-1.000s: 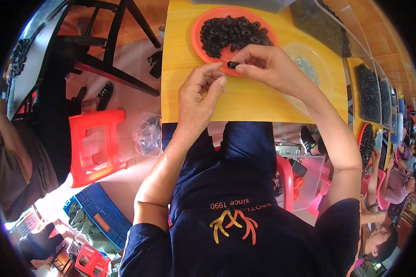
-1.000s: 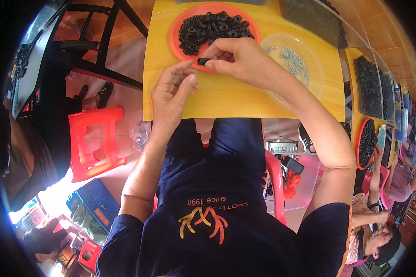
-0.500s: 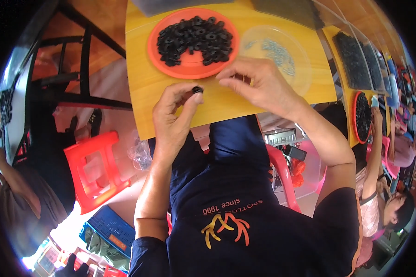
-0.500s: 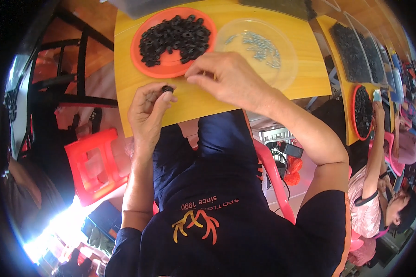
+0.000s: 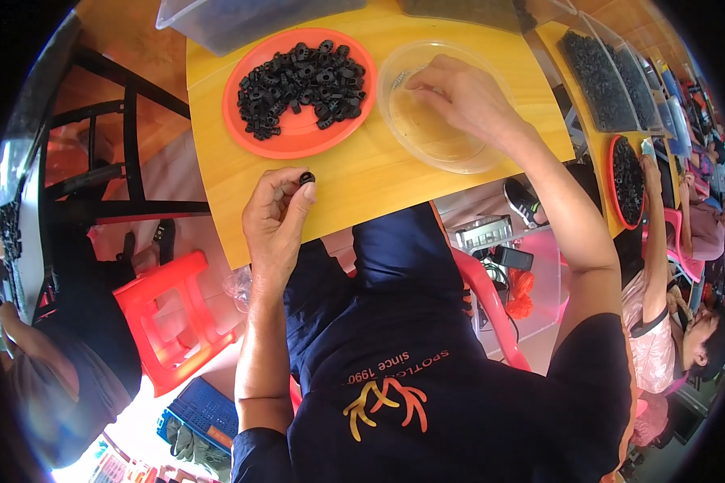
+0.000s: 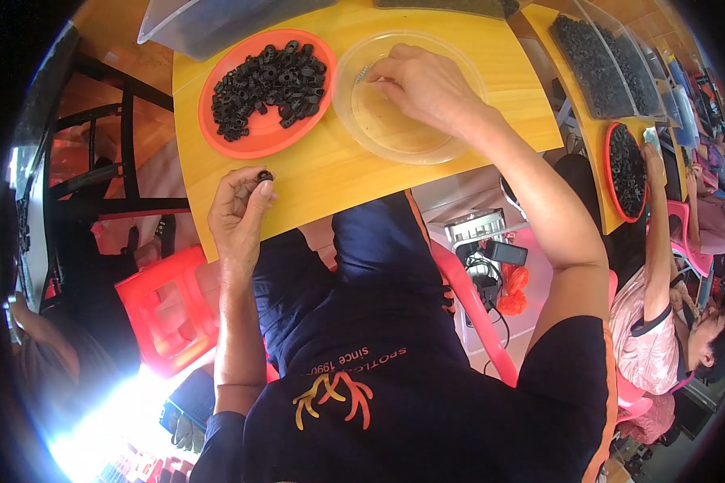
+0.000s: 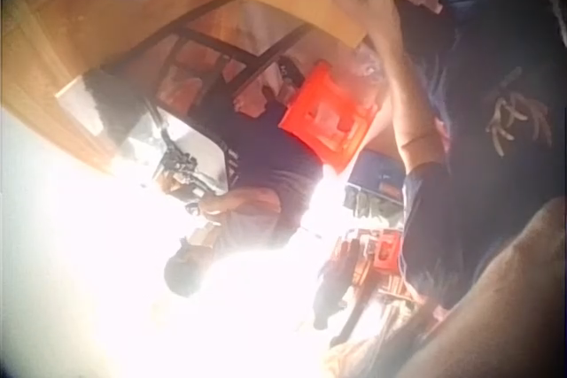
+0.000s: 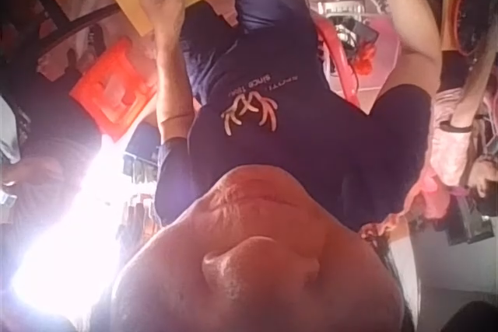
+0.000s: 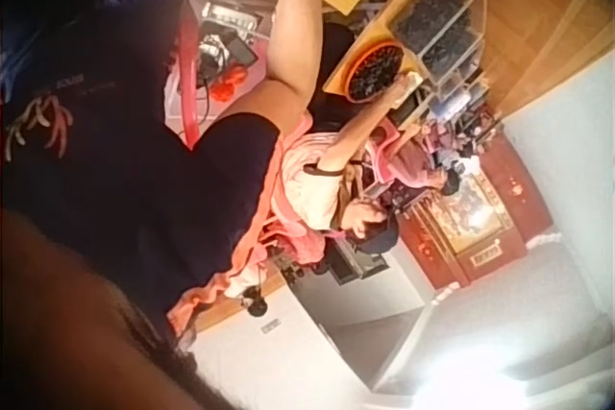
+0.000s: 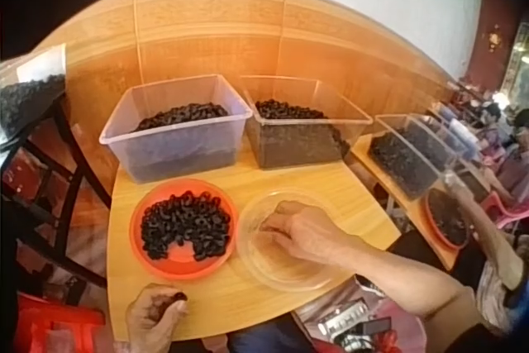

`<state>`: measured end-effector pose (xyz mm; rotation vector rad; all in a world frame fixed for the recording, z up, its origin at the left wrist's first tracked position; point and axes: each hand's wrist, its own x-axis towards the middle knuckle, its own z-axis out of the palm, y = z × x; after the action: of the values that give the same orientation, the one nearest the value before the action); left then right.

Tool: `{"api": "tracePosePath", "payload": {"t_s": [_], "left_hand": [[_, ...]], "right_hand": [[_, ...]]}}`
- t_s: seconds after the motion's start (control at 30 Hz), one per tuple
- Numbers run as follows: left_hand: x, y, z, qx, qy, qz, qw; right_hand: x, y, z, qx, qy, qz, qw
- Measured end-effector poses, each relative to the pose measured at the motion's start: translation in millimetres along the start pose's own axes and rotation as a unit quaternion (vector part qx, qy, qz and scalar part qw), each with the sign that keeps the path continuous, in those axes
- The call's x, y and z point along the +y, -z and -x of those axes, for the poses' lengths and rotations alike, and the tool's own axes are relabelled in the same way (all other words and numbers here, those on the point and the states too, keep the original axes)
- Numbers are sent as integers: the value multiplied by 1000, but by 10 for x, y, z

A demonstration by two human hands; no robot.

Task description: The person assembles cord locks by taking small metal springs from a tray and inserting them into plastic stoppers by hand.

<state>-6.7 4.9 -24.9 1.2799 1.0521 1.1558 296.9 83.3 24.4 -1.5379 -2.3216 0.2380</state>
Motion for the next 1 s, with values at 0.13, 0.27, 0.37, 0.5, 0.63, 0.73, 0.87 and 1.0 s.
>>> {"api": "tracePosePath", "payload": {"t_s": [0.13,0.27,0.37,0.5,0.63,0.73,0.87,1.0], "left_hand": [[26,-20,4,1,3,4,1000],[45,-22,9,2,10,2,1000],[41,-25,10,7,19,2,1000],[32,-27,4,4,3,-4,1000],[14,-14,0,-1,-1,-13,1000],[16,-19,2,-1,4,-13,1000],[37,-36,8,2,11,-17,1000],[32,-30,8,7,1,-10,1000]], "right_hand": [[-53,-98,-66,19,27,51,998],[-106,-13,-29,-5,5,59,998],[-79,63,23,-2,-9,32,999],[-77,112,41,8,-1,53,999],[-69,8,-7,22,7,66,998],[-20,-75,-9,21,12,83,996],[-26,-25,25,0,28,72,997],[-49,6,34,23,35,61,997]]}}
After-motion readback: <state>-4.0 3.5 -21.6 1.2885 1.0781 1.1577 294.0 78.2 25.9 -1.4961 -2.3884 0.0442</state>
